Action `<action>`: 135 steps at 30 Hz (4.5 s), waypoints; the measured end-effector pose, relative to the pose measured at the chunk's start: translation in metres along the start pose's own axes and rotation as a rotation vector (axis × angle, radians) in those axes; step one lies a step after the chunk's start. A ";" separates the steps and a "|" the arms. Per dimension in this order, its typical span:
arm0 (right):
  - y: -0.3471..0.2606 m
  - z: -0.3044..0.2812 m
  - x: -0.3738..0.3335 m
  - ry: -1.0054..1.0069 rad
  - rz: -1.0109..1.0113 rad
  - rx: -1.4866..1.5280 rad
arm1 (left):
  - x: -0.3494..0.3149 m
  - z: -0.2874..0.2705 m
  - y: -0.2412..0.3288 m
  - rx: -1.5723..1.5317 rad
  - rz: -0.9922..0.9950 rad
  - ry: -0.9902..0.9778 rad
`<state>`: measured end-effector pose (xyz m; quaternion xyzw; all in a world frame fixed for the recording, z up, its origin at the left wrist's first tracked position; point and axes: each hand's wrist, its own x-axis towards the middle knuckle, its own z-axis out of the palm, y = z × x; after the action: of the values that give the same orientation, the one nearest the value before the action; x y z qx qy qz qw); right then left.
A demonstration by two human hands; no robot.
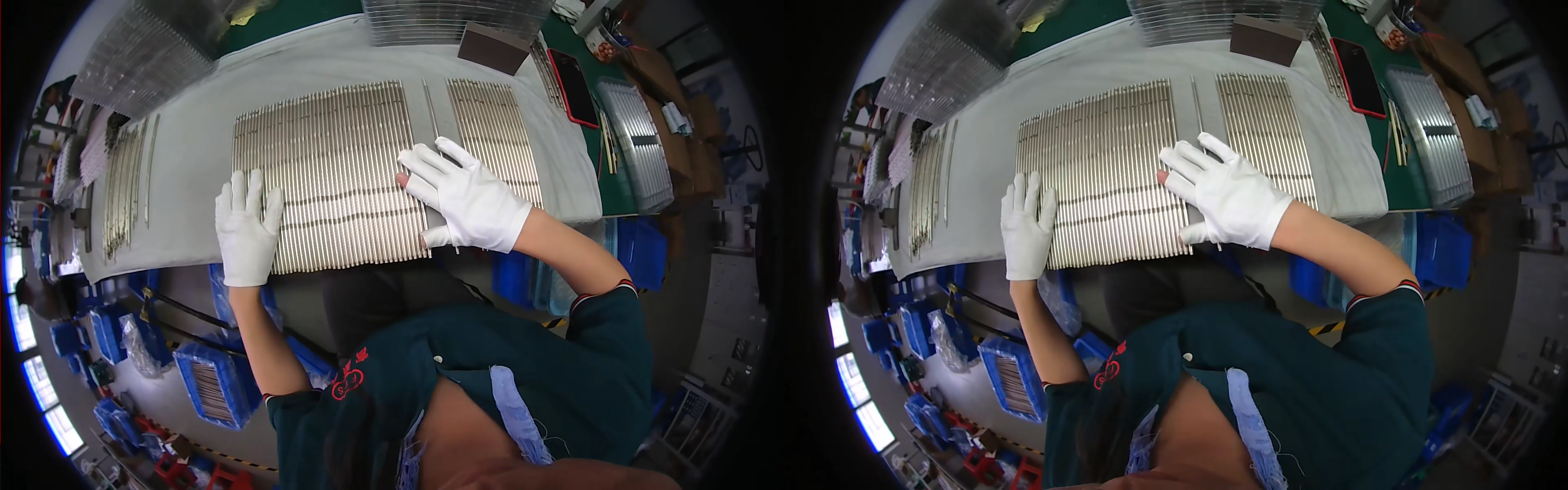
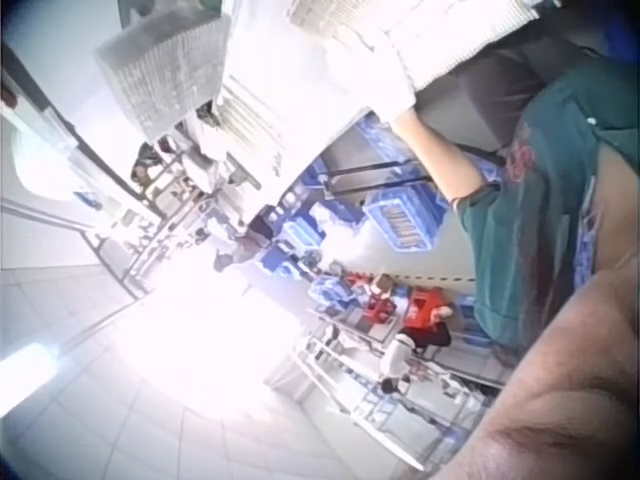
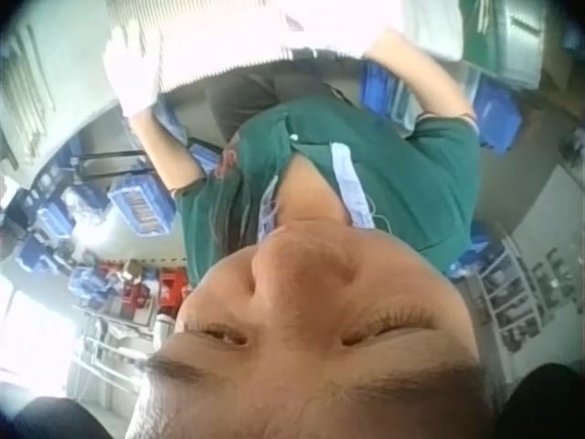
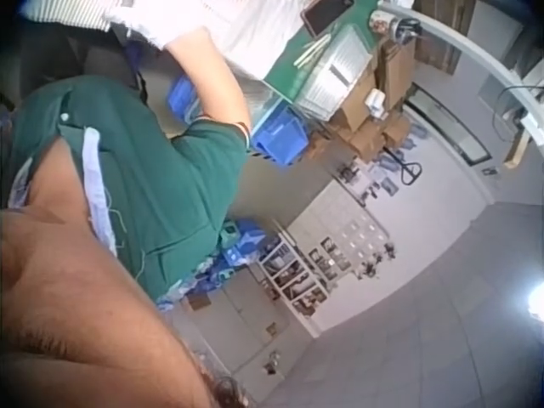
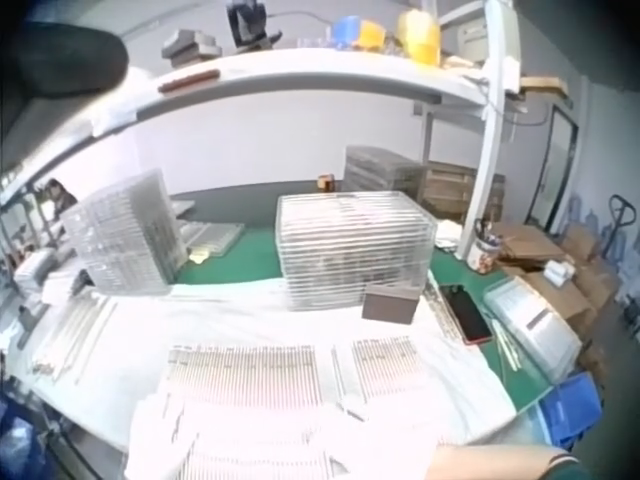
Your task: The recorder is arranging small metal rods into neat, aligned groups on a workbench using their hands and an alignment block.
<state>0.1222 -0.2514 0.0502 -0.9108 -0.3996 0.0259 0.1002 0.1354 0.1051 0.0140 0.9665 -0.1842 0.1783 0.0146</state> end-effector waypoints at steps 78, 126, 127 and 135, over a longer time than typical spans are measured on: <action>0.103 -0.020 0.069 0.368 0.510 0.586 | 0.016 -0.026 0.155 -0.601 0.340 0.067; 0.198 -0.016 0.035 1.660 0.386 1.133 | 0.008 -0.027 0.151 -0.343 0.304 -0.136; 0.204 -0.011 0.035 1.680 0.389 1.136 | 0.010 -0.029 0.152 -0.346 0.312 -0.135; 0.193 -0.036 0.036 1.829 0.380 1.138 | 0.029 -0.029 0.176 -0.410 0.420 -0.153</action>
<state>0.2909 -0.3585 0.0470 -0.4530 0.0434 -0.4645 0.7597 0.0869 -0.0664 0.0446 0.8946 -0.4130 0.0632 0.1584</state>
